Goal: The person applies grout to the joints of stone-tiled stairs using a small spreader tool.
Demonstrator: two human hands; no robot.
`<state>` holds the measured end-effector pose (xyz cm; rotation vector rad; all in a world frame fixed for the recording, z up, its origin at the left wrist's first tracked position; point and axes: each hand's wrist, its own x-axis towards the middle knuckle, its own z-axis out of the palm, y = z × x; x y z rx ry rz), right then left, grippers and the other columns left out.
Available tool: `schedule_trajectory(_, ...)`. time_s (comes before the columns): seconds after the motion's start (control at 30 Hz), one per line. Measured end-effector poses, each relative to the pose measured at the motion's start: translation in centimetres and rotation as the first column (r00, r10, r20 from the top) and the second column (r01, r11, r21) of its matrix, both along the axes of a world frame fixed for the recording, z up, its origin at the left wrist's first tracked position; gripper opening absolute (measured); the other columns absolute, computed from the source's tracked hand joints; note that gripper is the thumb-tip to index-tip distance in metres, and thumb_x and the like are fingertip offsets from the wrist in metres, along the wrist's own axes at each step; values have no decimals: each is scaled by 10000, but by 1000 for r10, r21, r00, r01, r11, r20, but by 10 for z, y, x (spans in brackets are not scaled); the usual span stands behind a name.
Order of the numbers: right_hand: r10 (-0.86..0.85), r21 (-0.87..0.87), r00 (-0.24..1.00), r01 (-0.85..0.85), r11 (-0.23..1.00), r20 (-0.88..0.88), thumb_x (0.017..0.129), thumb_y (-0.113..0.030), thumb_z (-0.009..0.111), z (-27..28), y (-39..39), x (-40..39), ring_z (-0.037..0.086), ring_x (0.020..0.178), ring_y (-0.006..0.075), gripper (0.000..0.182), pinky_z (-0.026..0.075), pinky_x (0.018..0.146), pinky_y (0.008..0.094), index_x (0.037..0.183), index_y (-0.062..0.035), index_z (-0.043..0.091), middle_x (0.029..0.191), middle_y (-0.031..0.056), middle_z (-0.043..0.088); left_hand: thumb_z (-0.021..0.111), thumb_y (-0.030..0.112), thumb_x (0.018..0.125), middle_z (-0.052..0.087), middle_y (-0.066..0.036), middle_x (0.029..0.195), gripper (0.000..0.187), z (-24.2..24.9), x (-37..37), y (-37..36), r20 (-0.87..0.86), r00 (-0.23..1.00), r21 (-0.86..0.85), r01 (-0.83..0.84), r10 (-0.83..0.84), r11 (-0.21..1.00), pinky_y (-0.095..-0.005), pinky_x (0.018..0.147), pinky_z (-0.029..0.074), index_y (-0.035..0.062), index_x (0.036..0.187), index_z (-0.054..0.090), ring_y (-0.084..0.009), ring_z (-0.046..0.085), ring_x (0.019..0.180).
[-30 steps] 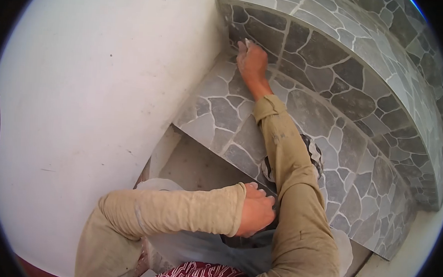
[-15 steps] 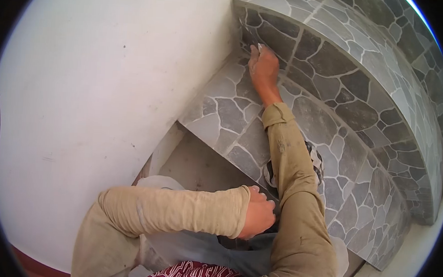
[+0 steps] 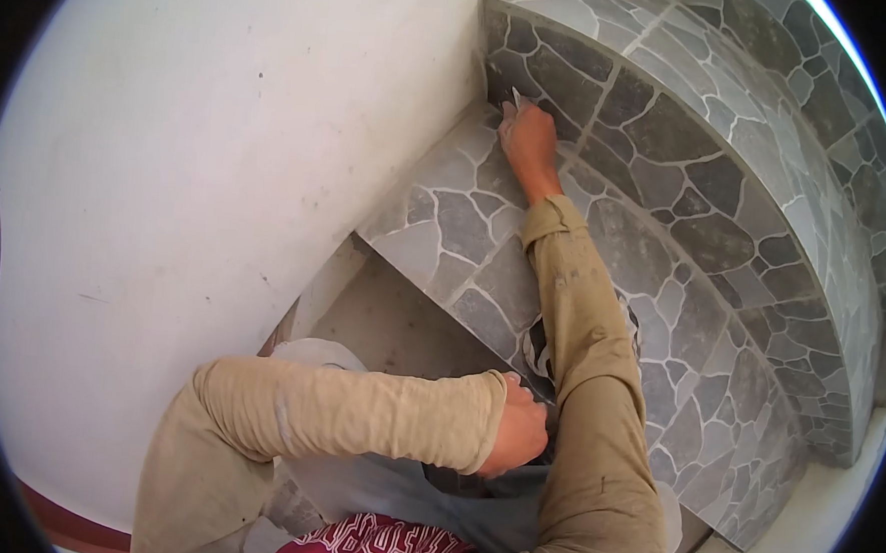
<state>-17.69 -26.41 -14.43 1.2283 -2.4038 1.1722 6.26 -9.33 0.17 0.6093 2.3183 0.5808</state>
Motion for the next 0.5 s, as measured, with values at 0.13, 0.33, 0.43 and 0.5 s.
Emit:
schedule_trajectory(0.13,9,-168,1000,-14,986,-30,894,-216,641,-6,-2,0,614,777,466,266,490,647,484,873,49,648,782,289,622,731,230,724,682,-159,968,253,2,0,0,-5,1000,-23,28,-28,999,-441,787,504,37,889,726,-323,686,894)
schedule_trajectory(0.33,-37,-239,999,42,970,24,891,-202,652,5,-1,5,605,760,468,248,487,634,461,897,45,665,769,271,621,750,242,698,682,-159,937,294,4,-2,3,11,998,-51,58,-57,997,-436,760,500,35,906,731,-319,687,881)
schedule_trajectory(0.43,20,-332,997,-46,942,-81,888,-191,659,0,-1,1,592,718,467,229,481,612,446,901,37,668,740,266,611,757,258,692,684,-158,938,305,2,0,4,-17,999,-38,43,-44,998,-444,775,499,40,904,735,-324,686,888)
schedule_trajectory(0.5,-31,-211,991,2,978,-131,888,-188,658,-2,-2,-1,595,724,467,221,479,610,445,875,33,661,739,269,611,758,263,692,688,-156,946,304,3,0,5,-13,999,-36,44,-44,998,-449,776,500,46,905,737,-325,687,891)
